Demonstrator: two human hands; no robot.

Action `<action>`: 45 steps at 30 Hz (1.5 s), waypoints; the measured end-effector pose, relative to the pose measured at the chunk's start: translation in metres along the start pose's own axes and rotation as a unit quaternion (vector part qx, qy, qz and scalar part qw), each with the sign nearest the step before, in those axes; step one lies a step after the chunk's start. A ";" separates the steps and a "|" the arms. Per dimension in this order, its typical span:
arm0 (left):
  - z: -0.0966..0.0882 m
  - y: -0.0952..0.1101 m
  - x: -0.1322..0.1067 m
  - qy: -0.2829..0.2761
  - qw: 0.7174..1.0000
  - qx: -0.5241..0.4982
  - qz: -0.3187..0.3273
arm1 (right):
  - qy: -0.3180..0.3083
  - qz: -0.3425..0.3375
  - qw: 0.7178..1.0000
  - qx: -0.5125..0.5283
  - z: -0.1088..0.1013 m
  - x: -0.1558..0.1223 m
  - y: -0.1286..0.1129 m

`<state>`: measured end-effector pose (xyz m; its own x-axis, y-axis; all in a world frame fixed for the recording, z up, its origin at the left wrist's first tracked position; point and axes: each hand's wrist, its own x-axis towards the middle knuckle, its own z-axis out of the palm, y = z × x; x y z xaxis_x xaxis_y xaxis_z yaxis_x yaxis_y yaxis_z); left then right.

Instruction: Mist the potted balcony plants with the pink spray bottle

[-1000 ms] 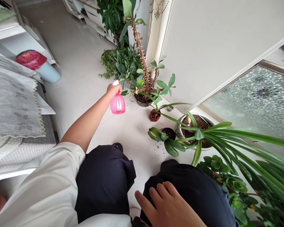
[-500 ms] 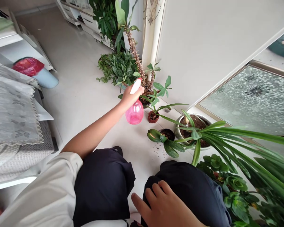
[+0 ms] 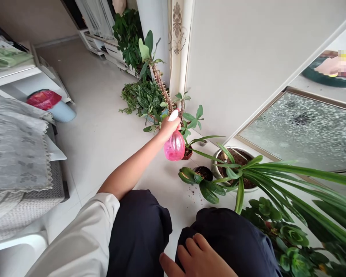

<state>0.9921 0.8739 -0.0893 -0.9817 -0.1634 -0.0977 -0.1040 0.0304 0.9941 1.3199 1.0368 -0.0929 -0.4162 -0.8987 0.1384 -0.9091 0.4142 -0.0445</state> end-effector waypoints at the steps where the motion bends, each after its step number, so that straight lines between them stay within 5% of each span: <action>1: 0.000 0.000 -0.001 -0.002 1.000 0.001 0.000 | 0.001 -0.002 1.000 0.002 -0.001 0.000 0.000; 8: -0.004 -0.012 -0.012 -0.049 0.997 0.041 -0.035 | 0.001 0.009 1.000 0.004 -0.006 -0.002 -0.004; 14: -0.004 -0.028 -0.031 -0.142 0.988 0.033 -0.055 | -0.003 0.008 1.000 0.004 -0.007 -0.003 -0.010; 21: 0.005 -0.026 -0.050 -0.185 0.980 0.040 -0.068 | 0.014 0.013 1.000 0.003 -0.010 -0.006 -0.011; 28: 0.004 -0.030 -0.056 -0.149 0.985 0.038 -0.074 | -0.002 0.014 1.000 0.006 -0.015 -0.006 -0.012; 38: 0.005 -0.046 -0.075 -0.120 0.976 0.059 -0.172 | -0.029 0.016 0.999 0.013 -0.017 -0.006 -0.013; 45: -0.005 -0.080 -0.067 -0.129 0.985 0.073 -0.090 | -0.048 0.012 0.998 0.038 -0.022 -0.006 -0.012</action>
<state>1.0667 0.8776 -0.1623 -0.9510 0.0764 -0.2997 -0.2839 0.1687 0.9439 1.3336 1.0403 -0.0718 -0.4346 -0.8997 0.0418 -0.8958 0.4270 -0.1230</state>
